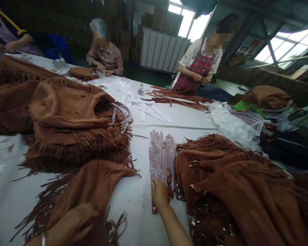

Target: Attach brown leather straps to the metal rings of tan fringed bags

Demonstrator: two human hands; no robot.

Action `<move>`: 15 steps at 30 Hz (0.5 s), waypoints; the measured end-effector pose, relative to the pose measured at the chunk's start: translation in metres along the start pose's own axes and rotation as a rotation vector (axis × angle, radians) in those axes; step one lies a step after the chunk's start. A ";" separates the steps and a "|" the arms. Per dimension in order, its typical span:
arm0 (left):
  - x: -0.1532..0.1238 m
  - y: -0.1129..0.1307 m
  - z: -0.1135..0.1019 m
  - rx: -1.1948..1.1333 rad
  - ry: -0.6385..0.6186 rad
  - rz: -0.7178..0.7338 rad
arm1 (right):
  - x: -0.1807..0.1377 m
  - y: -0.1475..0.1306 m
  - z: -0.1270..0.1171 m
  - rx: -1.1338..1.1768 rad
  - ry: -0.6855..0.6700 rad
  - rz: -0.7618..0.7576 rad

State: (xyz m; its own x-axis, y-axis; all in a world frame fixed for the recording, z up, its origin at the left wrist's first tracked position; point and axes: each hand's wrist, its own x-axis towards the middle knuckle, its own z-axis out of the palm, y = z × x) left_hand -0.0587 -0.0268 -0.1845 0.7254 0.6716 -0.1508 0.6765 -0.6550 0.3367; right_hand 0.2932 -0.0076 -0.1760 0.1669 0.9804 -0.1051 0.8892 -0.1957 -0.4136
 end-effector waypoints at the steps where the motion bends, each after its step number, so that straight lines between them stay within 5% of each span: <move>1: 0.019 -0.001 -0.002 0.034 0.132 -0.026 | 0.013 0.013 -0.009 0.000 0.040 0.055; 3: 0.056 -0.006 0.001 0.123 0.313 -0.079 | 0.038 0.031 -0.023 -0.004 0.090 0.150; 6: 0.091 -0.015 0.025 0.216 0.374 -0.101 | 0.069 0.044 -0.022 -0.038 0.084 0.308; 11: 0.091 -0.027 0.060 0.209 0.368 -0.120 | 0.089 0.050 -0.008 -0.047 0.002 0.443; 15: 0.090 -0.023 0.053 -0.002 0.432 -0.119 | 0.073 0.051 -0.029 0.056 0.001 0.394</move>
State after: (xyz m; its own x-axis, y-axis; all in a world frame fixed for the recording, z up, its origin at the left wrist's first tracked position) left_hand -0.0022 0.0302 -0.2552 0.5224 0.8257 0.2131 0.7517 -0.5639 0.3421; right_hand 0.3634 0.0546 -0.1785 0.4914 0.8297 -0.2649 0.7321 -0.5582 -0.3903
